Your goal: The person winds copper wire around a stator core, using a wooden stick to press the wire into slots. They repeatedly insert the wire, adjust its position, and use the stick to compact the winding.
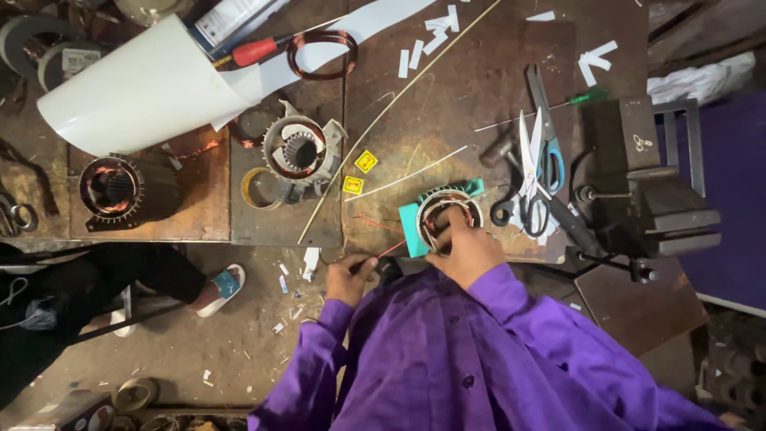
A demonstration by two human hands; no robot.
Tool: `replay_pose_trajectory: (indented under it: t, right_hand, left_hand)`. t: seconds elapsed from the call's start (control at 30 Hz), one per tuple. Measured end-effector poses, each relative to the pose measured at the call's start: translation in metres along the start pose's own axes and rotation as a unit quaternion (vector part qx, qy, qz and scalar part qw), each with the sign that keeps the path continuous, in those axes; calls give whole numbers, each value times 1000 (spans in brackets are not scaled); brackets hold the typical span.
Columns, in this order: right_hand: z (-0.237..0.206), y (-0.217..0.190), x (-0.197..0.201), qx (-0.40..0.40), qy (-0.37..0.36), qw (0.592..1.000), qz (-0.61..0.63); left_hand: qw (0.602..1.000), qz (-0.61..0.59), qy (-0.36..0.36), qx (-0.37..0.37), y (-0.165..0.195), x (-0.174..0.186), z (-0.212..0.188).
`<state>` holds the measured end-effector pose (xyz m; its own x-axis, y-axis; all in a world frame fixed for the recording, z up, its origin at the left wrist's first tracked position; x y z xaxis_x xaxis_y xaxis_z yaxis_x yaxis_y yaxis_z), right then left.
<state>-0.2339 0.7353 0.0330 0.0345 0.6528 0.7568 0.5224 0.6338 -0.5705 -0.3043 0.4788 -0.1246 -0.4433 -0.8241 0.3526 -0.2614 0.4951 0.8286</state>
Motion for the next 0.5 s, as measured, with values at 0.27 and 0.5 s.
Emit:
replay_pose_trajectory:
  t: [0.27,0.5]
  right_hand:
    - [-5,-24,22,239,136,959,-67]
    - [-5,-16,25,271,97,958,-21]
  left_hand:
    - [999,11,28,17,-5,13,-7]
    - [999,25,28,40,-13,6,-9]
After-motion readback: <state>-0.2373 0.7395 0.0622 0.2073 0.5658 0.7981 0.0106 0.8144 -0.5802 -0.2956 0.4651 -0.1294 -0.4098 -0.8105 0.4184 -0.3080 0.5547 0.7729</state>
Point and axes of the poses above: each hand's wrist, its own z-axis towards the middle knuckle, its own x-axis out of the back of the hand, y = z × x, the point moved 5 cm from there along z, towards the middle knuckle, and after that the axes turned 5 degrees about y, right-handed, at the moved point
